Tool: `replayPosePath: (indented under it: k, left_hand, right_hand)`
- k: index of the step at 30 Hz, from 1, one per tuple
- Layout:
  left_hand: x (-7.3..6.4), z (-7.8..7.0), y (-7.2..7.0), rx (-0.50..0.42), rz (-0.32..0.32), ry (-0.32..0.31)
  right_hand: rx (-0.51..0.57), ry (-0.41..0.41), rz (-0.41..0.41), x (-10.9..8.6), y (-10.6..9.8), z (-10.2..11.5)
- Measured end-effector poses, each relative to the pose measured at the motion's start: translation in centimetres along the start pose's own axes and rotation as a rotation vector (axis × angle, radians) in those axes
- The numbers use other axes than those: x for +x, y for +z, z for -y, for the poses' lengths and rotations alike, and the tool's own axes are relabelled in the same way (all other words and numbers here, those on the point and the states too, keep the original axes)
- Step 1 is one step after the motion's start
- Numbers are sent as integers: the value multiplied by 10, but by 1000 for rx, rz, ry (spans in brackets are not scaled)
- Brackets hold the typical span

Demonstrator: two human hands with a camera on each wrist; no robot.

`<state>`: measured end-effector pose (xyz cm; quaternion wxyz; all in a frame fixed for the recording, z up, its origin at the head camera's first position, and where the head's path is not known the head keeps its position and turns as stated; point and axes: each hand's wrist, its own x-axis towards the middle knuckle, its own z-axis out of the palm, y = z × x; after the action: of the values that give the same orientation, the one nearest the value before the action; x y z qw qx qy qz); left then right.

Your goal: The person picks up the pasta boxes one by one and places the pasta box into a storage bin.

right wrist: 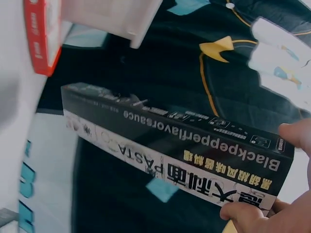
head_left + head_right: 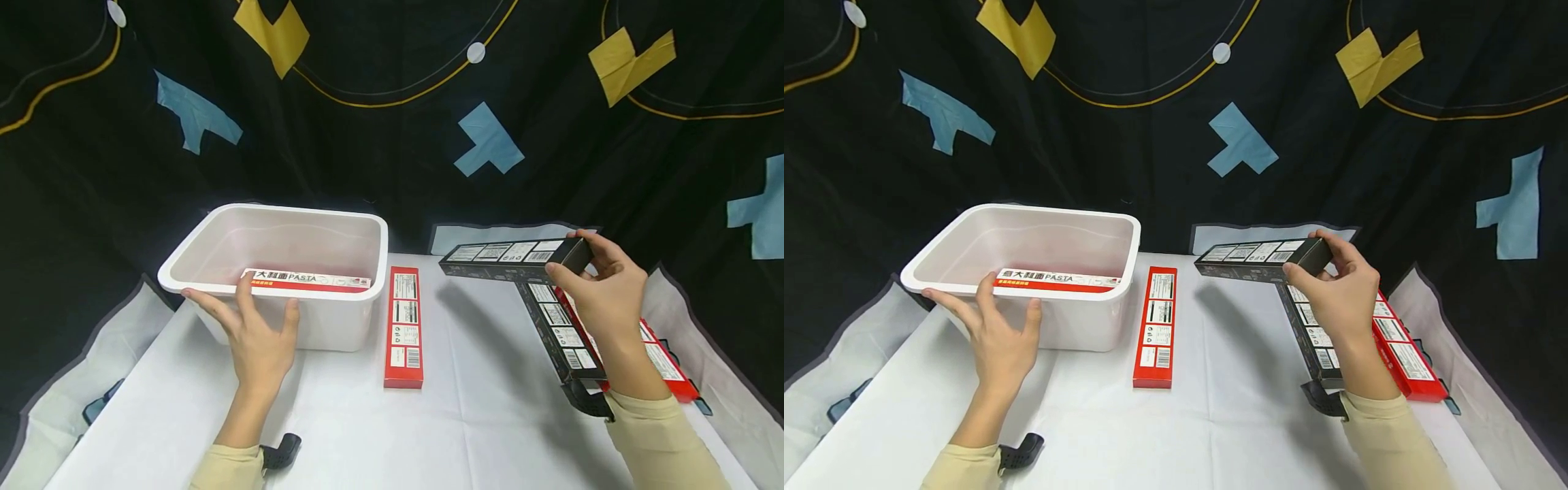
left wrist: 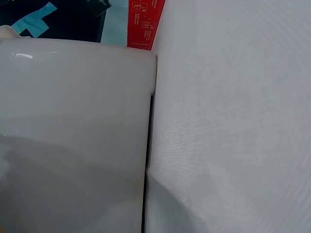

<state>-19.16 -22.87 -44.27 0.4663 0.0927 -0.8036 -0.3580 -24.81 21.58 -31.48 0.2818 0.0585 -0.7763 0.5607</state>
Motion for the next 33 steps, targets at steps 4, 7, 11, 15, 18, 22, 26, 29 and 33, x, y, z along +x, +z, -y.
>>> replayPosePath:
  k: [4, 7, 11, 15, 18, 22, 26, 29, 33]
  left_hand:
    - [1, 0, -1, 4, -4, 2]
    - [2, 1, -2, 6, -5, 6]
    - [3, 2, -2, 8, -6, 17]
    - [2, 2, -3, 11, -7, 19]
    - [0, -1, -3, 14, -9, 11]
    - [-2, -2, -3, 18, -13, 2]
    - [-2, -3, -2, 21, -9, 2]
    - [-2, -3, -2, 21, 0, 1]
    - [-1, -4, -2, 23, 6, -3]
  right_hand:
    - [18, -27, -2, 13, -2, 18]
    - [118, -40, -4, 21, -1, 29]
    - [331, -33, -3, 31, 4, 41]
    - [533, -93, 21, 38, 16, 47]
    - [644, -141, 49, 41, 28, 51]
    - [696, -153, 90, 43, 43, 56]
    - [718, -149, 135, 45, 58, 62]
    - [750, -140, 176, 47, 69, 66]
    - [767, -135, 237, 50, 85, 69]
